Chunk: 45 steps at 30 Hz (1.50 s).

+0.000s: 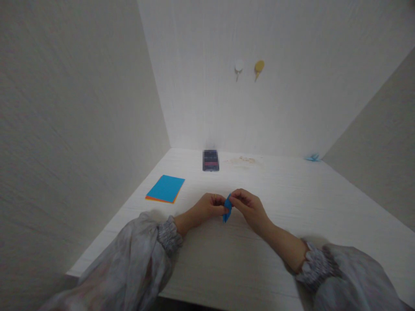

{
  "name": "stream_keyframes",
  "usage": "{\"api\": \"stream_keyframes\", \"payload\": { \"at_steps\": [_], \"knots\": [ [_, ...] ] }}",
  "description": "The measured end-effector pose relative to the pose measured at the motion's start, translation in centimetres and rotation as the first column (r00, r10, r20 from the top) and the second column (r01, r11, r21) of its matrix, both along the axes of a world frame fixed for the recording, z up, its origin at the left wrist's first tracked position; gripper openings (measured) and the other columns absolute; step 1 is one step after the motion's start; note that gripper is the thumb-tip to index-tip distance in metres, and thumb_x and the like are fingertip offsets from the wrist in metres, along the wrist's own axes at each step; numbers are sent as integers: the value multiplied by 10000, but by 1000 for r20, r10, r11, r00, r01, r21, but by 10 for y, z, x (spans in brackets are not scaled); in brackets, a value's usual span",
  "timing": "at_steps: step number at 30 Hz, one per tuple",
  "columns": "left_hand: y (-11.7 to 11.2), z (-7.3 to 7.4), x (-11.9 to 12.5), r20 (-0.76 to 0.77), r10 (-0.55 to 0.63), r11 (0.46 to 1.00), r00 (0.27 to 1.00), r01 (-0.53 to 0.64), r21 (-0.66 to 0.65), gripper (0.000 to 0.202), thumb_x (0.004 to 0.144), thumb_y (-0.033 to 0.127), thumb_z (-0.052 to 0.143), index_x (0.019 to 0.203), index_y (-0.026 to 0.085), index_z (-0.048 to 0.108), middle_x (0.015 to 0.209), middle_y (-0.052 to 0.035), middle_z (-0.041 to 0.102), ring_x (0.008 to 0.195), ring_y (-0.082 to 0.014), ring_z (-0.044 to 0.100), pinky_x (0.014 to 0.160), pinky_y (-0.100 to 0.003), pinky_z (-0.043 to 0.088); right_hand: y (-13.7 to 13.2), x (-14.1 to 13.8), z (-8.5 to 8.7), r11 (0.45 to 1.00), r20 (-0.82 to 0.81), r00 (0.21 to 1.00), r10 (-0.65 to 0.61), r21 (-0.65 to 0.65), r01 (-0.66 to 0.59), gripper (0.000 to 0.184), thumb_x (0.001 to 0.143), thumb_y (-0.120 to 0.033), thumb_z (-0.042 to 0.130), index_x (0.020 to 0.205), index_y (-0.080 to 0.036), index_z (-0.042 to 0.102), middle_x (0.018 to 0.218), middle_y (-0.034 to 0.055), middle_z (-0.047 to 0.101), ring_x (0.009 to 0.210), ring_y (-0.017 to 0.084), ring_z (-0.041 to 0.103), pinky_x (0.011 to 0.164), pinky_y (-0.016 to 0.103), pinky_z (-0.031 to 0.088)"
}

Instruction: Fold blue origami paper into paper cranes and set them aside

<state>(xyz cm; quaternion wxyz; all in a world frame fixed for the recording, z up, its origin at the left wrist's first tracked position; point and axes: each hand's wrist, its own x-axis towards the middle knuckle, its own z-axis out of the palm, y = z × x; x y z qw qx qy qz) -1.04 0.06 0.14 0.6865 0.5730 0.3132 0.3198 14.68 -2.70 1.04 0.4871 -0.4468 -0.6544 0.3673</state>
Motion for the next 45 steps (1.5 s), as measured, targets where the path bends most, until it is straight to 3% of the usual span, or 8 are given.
{"api": "stream_keyframes", "payload": {
  "at_steps": [5, 14, 21, 28, 35, 38, 45],
  "knots": [
    [0, -3, -1, -18, -9, 1000, 1000, 9, 5, 139, 564, 185, 665, 677, 111, 632, 579, 14, 584, 521, -80, 492, 557, -209, 389, 1, 0, -3, 999, 20, 999, -37, -5, 37, 79, 720, -276, 556, 731, -202, 581, 656, 1, 565, 626, 140, 509, 598, 274, 419],
    [0, -4, -3, -45, -58, 998, 997, 58, 7, 136, 564, 179, 663, 678, 110, 633, 589, 7, 594, 517, -83, 502, 547, -206, 397, 3, 2, 4, 1000, 41, 999, 16, 20, -16, 22, 682, -215, 551, 697, -200, 556, 618, -17, 528, 603, 128, 488, 575, 261, 396],
    [-1, 0, -3, -60, -84, 996, 995, 85, 5, 114, 549, 155, 657, 653, 114, 639, 577, 15, 591, 510, -75, 492, 535, -195, 378, 3, 3, 6, 986, -77, 991, 114, -112, -122, 34, 680, -223, 545, 679, -191, 536, 566, -36, 496, 525, 99, 452, 503, 230, 358],
    [1, -4, -1, -27, -33, 999, 999, 33, 4, 129, 564, 168, 655, 678, 112, 636, 586, 14, 583, 507, -75, 487, 531, -199, 380, 3, 0, 7, 995, -182, 982, 52, -74, -66, 97, 748, -286, 524, 786, -200, 503, 565, -43, 511, 507, 95, 464, 488, 226, 374],
    [3, 1, 0, 58, 208, 969, 976, -214, 122, 114, 606, 180, 645, 684, 107, 605, 616, 0, 606, 556, -94, 539, 577, -217, 417, 7, 1, -7, 983, -73, 992, 99, -149, -109, 139, 706, -306, 595, 747, -190, 531, 640, -20, 550, 595, 119, 530, 569, 256, 431],
    [3, 2, 2, 107, 199, 969, 974, -212, 127, 147, 613, 197, 656, 702, 108, 581, 634, -6, 614, 577, -108, 567, 602, -237, 445, 8, 0, -8, 980, -103, 990, 94, -167, -110, 129, 706, -303, 585, 758, -190, 550, 686, -6, 581, 648, 132, 560, 617, 272, 453],
    [5, -4, 5, 215, 162, 981, 963, -181, 73, 283, 566, 194, 719, 764, 113, 534, 676, -9, 618, 600, -117, 582, 616, -260, 463, 5, -1, 3, 972, -22, 1000, 15, -233, -20, 129, 690, -302, 566, 686, -173, 575, 586, -15, 568, 568, 121, 545, 584, 259, 446]
  ]
}}
